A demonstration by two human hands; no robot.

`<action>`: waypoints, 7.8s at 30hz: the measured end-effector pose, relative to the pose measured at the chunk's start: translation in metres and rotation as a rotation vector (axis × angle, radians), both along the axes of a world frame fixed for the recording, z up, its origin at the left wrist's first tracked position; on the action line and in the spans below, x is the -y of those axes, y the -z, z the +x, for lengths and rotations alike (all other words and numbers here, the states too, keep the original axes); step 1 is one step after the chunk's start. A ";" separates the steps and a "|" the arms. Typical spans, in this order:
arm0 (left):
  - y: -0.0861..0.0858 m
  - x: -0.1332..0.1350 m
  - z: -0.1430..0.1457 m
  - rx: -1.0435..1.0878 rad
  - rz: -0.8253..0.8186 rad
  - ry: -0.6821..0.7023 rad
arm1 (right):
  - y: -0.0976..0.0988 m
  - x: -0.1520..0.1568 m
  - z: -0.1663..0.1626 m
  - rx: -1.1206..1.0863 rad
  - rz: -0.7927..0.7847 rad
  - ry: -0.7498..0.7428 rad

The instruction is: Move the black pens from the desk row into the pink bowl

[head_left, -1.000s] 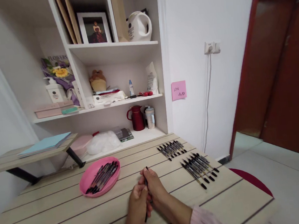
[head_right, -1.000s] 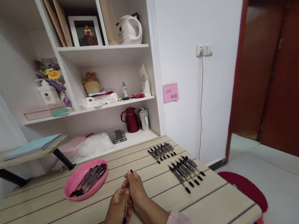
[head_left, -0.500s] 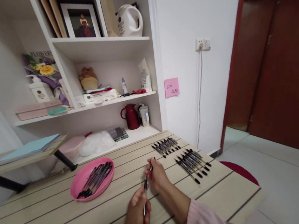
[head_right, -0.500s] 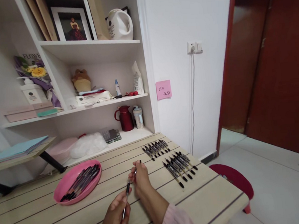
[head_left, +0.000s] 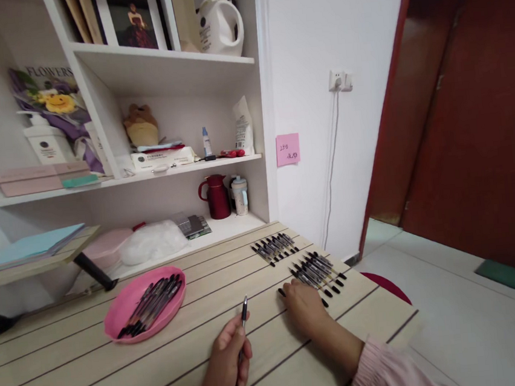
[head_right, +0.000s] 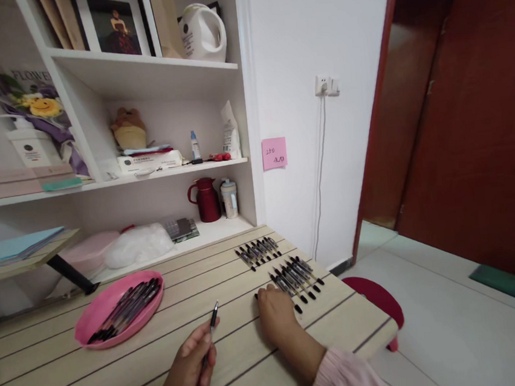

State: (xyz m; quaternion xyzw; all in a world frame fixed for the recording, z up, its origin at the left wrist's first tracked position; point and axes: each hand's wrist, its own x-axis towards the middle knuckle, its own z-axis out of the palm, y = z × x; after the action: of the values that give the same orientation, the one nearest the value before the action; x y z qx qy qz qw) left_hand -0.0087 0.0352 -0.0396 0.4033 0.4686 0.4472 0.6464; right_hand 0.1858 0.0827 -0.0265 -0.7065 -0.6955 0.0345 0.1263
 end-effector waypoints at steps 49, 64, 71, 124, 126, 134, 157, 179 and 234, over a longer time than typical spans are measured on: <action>-0.002 0.003 0.007 -0.068 0.078 0.011 | -0.009 0.011 -0.073 -1.498 -0.032 -0.113; 0.002 0.001 0.005 0.055 0.065 0.098 | -0.003 0.015 -0.071 -1.839 -0.224 -0.235; -0.003 0.005 0.005 0.039 0.073 0.081 | 0.002 0.014 -0.066 -1.901 -0.295 -0.288; -0.016 0.011 0.003 0.010 0.033 0.047 | -0.003 0.028 -0.028 -0.015 0.005 -0.210; -0.017 0.011 0.002 0.007 0.020 0.053 | -0.001 0.027 -0.025 -0.075 0.006 -0.188; -0.017 0.010 0.001 0.020 0.013 0.066 | 0.000 0.025 -0.012 -0.221 0.005 -0.071; -0.020 0.012 0.003 0.013 0.025 0.030 | 0.000 0.009 0.049 0.089 0.008 0.152; -0.021 0.013 0.004 -0.006 0.042 0.040 | 0.004 0.012 0.051 0.106 0.029 0.154; -0.018 0.011 0.002 -0.016 0.025 0.063 | -0.007 0.038 0.102 -0.037 0.032 0.394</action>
State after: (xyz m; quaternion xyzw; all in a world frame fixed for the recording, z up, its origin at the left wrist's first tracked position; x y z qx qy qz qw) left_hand -0.0071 0.0247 -0.0218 0.4295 0.4554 0.4293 0.6510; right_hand 0.2880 0.0451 -0.0199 -0.8262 -0.5416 0.0110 0.1545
